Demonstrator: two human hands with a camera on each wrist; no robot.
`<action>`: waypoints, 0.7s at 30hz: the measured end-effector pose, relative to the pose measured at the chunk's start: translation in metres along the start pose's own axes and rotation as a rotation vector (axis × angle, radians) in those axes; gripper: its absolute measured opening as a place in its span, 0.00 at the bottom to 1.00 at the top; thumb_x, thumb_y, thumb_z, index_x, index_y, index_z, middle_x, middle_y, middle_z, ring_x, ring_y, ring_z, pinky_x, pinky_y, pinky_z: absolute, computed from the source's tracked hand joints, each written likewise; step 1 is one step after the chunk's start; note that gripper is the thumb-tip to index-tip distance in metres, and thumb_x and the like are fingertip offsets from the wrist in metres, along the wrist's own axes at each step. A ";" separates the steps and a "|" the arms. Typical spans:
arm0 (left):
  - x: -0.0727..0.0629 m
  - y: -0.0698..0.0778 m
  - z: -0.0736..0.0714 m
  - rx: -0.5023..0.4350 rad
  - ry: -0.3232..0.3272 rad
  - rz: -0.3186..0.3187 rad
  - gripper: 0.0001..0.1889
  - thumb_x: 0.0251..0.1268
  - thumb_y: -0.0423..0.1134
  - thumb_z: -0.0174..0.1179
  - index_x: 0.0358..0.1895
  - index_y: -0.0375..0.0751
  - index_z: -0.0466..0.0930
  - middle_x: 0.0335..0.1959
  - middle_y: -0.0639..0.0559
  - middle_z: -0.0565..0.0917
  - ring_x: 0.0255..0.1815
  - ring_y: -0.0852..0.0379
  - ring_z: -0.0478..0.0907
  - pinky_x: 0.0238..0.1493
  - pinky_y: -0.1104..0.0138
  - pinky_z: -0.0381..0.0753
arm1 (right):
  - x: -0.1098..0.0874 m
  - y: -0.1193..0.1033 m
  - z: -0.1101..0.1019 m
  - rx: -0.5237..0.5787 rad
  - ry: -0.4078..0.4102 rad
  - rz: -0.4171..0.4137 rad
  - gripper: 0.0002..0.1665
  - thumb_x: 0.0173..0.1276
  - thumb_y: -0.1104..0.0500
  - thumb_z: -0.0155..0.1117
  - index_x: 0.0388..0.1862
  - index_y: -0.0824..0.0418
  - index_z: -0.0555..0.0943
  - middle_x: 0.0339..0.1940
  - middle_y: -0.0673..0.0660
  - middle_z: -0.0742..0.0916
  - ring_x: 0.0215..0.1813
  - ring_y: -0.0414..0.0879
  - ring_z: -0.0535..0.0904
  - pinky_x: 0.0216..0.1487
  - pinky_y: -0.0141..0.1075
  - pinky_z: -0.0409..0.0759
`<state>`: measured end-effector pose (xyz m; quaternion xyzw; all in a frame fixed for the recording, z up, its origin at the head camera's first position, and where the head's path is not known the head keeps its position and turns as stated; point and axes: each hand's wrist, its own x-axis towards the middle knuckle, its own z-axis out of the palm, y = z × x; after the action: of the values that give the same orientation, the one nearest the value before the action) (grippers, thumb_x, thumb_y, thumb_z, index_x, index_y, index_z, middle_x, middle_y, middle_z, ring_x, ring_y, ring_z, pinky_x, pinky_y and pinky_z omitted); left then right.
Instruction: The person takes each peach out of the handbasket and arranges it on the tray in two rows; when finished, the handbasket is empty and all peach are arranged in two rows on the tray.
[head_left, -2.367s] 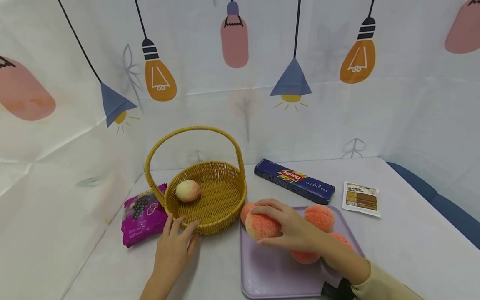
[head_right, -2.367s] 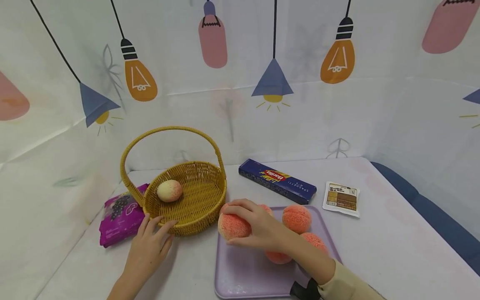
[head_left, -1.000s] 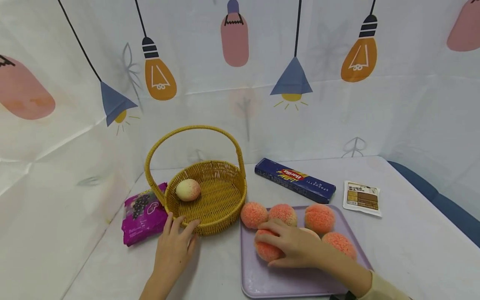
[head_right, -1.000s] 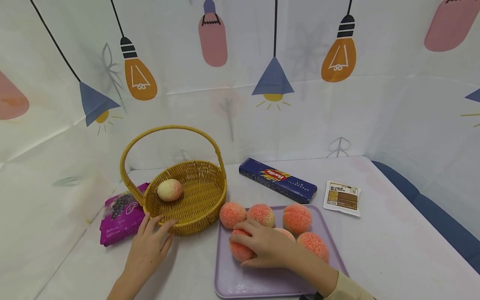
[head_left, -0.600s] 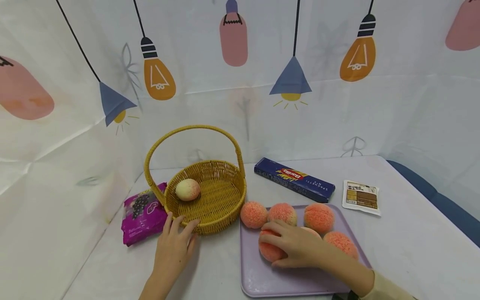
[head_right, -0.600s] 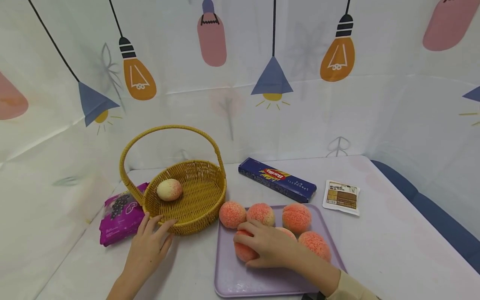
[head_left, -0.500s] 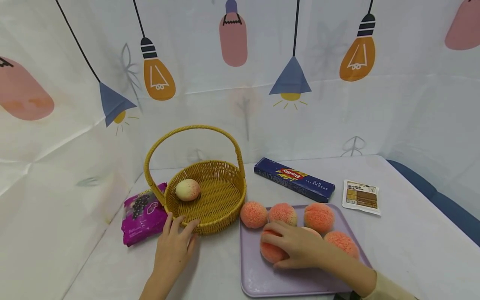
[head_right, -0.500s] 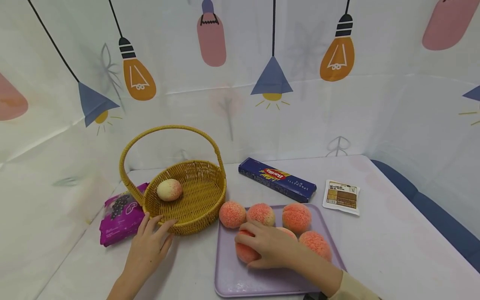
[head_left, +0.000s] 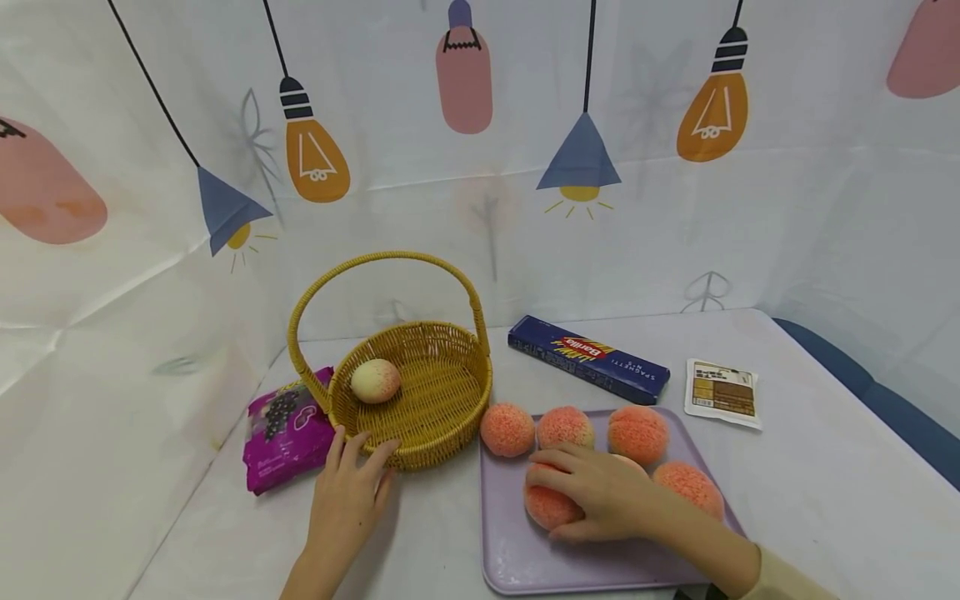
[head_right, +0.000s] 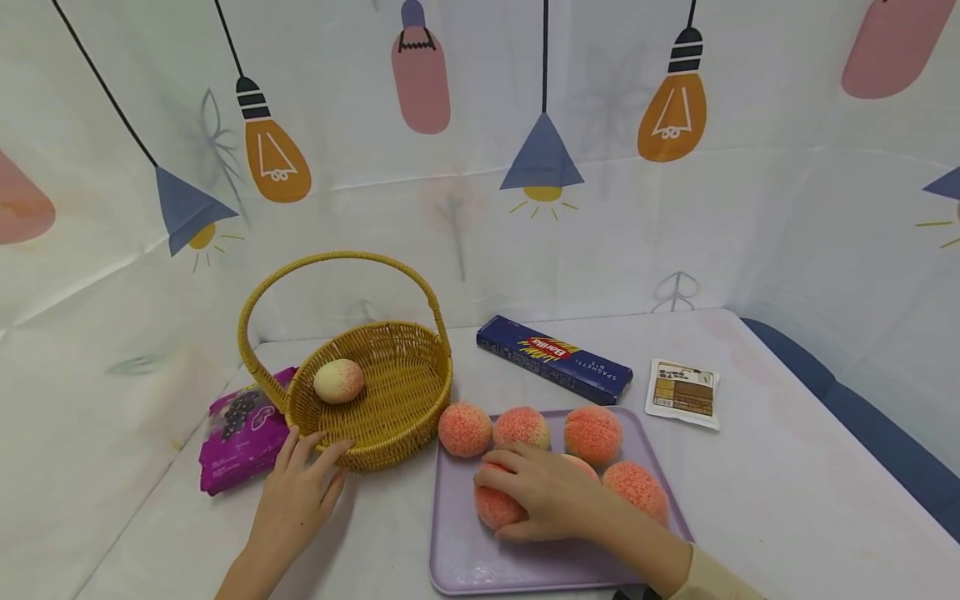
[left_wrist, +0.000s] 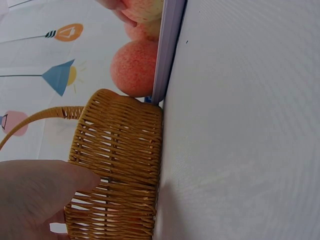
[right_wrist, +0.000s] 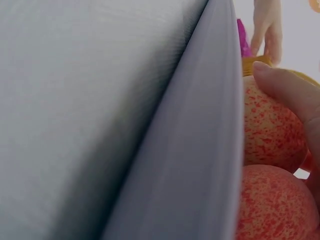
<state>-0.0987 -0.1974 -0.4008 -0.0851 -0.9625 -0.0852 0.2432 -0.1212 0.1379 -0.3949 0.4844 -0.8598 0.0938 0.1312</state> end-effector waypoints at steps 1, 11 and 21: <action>0.000 0.000 0.000 0.000 -0.001 0.002 0.19 0.50 0.38 0.68 0.48 0.53 0.79 0.51 0.38 0.74 0.63 0.31 0.57 0.38 0.38 0.73 | 0.000 0.000 0.000 -0.001 0.006 0.000 0.34 0.50 0.34 0.65 0.54 0.43 0.71 0.56 0.48 0.76 0.58 0.43 0.70 0.46 0.38 0.78; 0.000 0.000 0.001 0.006 0.009 0.002 0.19 0.50 0.39 0.68 0.48 0.53 0.79 0.51 0.38 0.74 0.63 0.31 0.57 0.39 0.38 0.73 | 0.005 -0.009 0.002 0.032 0.036 -0.021 0.29 0.50 0.45 0.68 0.51 0.51 0.71 0.49 0.47 0.73 0.49 0.40 0.70 0.37 0.29 0.77; 0.000 0.000 0.001 -0.005 0.015 0.005 0.18 0.49 0.38 0.68 0.47 0.53 0.79 0.51 0.38 0.74 0.63 0.31 0.58 0.39 0.39 0.73 | 0.009 -0.008 0.008 0.039 0.056 -0.088 0.29 0.54 0.45 0.65 0.53 0.52 0.69 0.50 0.48 0.71 0.48 0.39 0.68 0.43 0.30 0.75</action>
<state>-0.0987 -0.1978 -0.4016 -0.0876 -0.9602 -0.0877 0.2502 -0.1196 0.1245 -0.3991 0.5214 -0.8318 0.1183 0.1496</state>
